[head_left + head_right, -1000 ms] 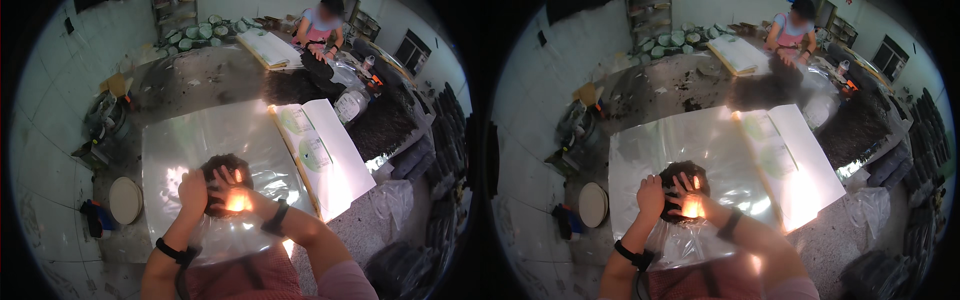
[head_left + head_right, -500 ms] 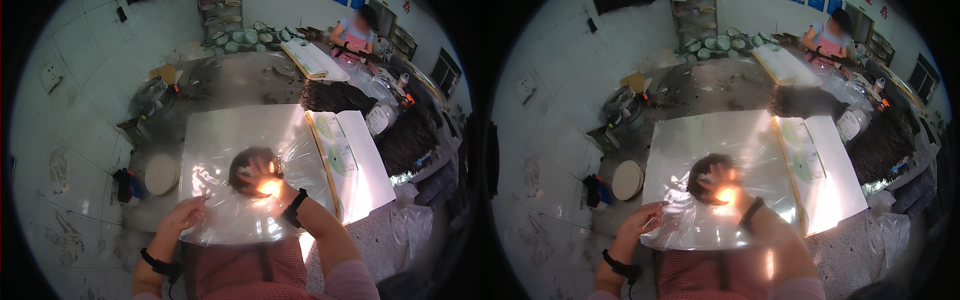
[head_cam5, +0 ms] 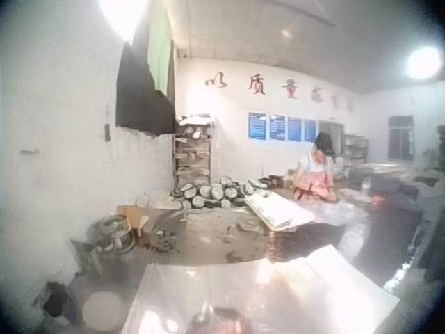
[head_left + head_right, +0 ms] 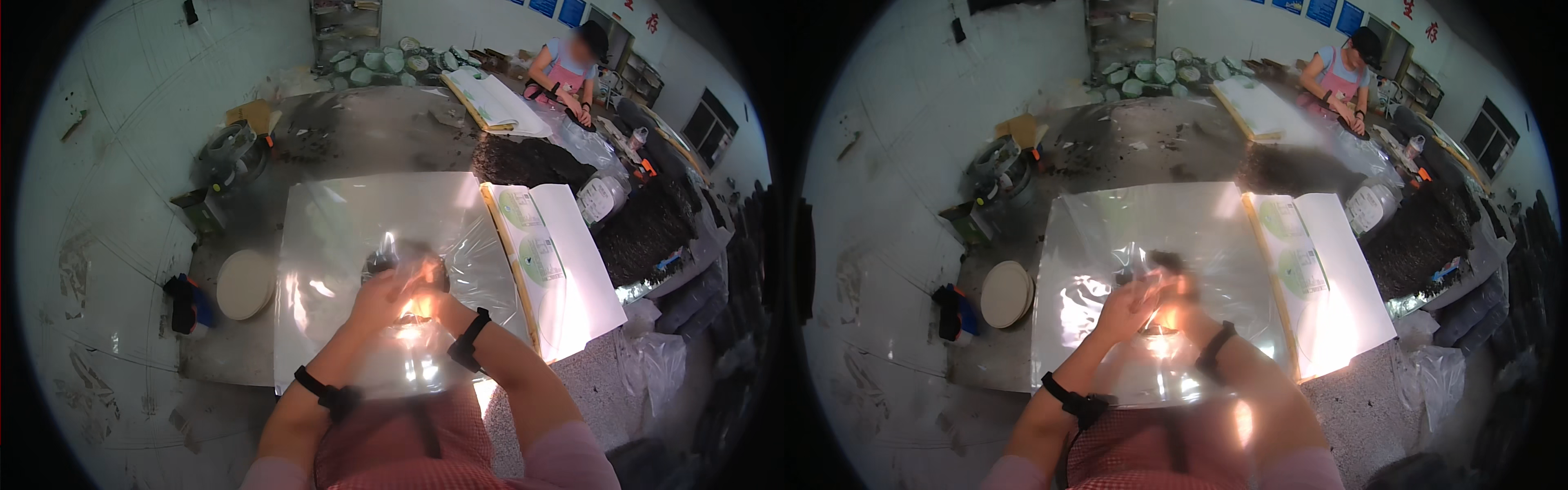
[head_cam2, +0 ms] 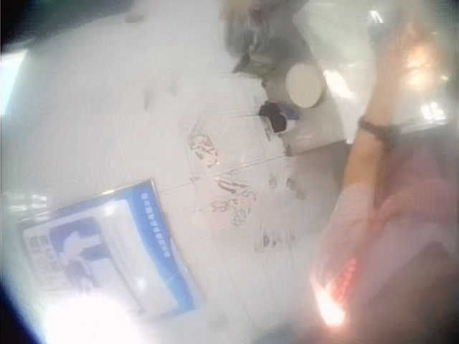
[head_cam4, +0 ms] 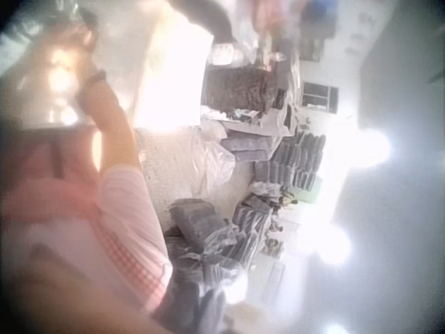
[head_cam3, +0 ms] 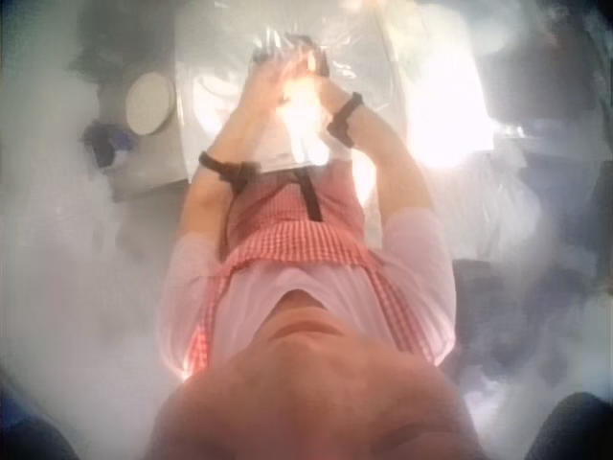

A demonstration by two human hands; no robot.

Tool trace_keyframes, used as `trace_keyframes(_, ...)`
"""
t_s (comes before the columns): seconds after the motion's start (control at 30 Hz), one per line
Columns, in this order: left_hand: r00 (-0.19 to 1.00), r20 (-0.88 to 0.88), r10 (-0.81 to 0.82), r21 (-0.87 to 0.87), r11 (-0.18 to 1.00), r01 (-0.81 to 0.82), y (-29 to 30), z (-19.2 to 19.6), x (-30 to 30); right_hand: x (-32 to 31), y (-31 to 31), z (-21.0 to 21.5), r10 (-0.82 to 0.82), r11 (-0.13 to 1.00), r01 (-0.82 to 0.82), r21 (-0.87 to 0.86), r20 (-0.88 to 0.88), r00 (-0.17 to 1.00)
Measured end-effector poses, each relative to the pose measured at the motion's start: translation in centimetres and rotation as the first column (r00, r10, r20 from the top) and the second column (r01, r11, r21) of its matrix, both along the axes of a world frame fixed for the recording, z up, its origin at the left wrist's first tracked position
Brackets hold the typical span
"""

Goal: The person processes black fibrous material, possibly fat choy, by placing a circular metal ring on a surface, arranging the fibers inside, and pressing them down firmly with a plastic sheet and their hands.

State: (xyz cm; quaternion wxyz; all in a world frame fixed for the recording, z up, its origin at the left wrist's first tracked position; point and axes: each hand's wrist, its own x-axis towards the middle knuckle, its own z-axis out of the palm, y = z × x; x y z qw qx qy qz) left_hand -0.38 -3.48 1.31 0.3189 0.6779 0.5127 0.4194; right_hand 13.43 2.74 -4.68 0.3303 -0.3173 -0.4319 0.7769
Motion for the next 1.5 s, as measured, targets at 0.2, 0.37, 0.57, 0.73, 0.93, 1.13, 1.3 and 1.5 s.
trace_keyframes(0.2, 0.952, -0.298, -0.067, -0.259, 0.966, -0.013, 3.1, -0.7, 0.1, 2.6, 4.4, -10.0, 0.106, 0.945, -0.243, -0.219, -0.499, 0.860)
trace_keyframes(0.37, 0.784, -0.550, -0.287, -0.322, 0.939, 0.117, 3.7, -0.1, 2.3, 7.9, 2.3, 0.2, -0.079, 0.842, -0.228, 0.488, 0.531, 0.844)
trace_keyframes(0.57, 0.668, -0.699, -0.256, -0.267, 0.960, 0.088, 3.7, -3.1, 0.6, 5.5, -9.8, 13.9, -0.117, 0.915, -0.045, 0.401, 0.370, 0.922)
trace_keyframes(0.73, 0.602, -0.734, -0.314, -0.322, 0.942, 0.099, 4.6, -1.9, 1.5, 6.9, -16.7, -2.1, -0.602, 0.641, -0.458, 0.615, 0.774, 0.196)
trace_keyframes(0.93, 0.508, -0.777, -0.372, -0.331, 0.928, 0.172, 5.8, -3.0, 1.5, 7.0, -6.8, 3.4, -0.637, 0.140, -0.270, 0.953, 0.296, 0.712)
trace_keyframes(1.13, 0.774, 0.614, -0.155, -0.568, 0.594, 0.570, 6.5, -2.9, -0.9, 4.4, -2.0, -1.3, -0.297, 0.338, -0.527, 0.779, 0.620, 0.726)
trace_keyframes(1.3, 0.825, -0.513, -0.237, -0.267, 0.958, 0.109, 4.8, -0.7, 2.2, 5.5, -2.8, 4.0, -0.380, -0.109, -0.670, 0.734, 0.592, 0.710)
trace_keyframes(1.5, 0.779, -0.537, -0.323, -0.421, 0.903, 0.084, 6.4, 0.3, 2.2, 15.6, 7.7, 3.5, 0.185, 0.938, -0.347, 0.024, 0.809, 0.558)
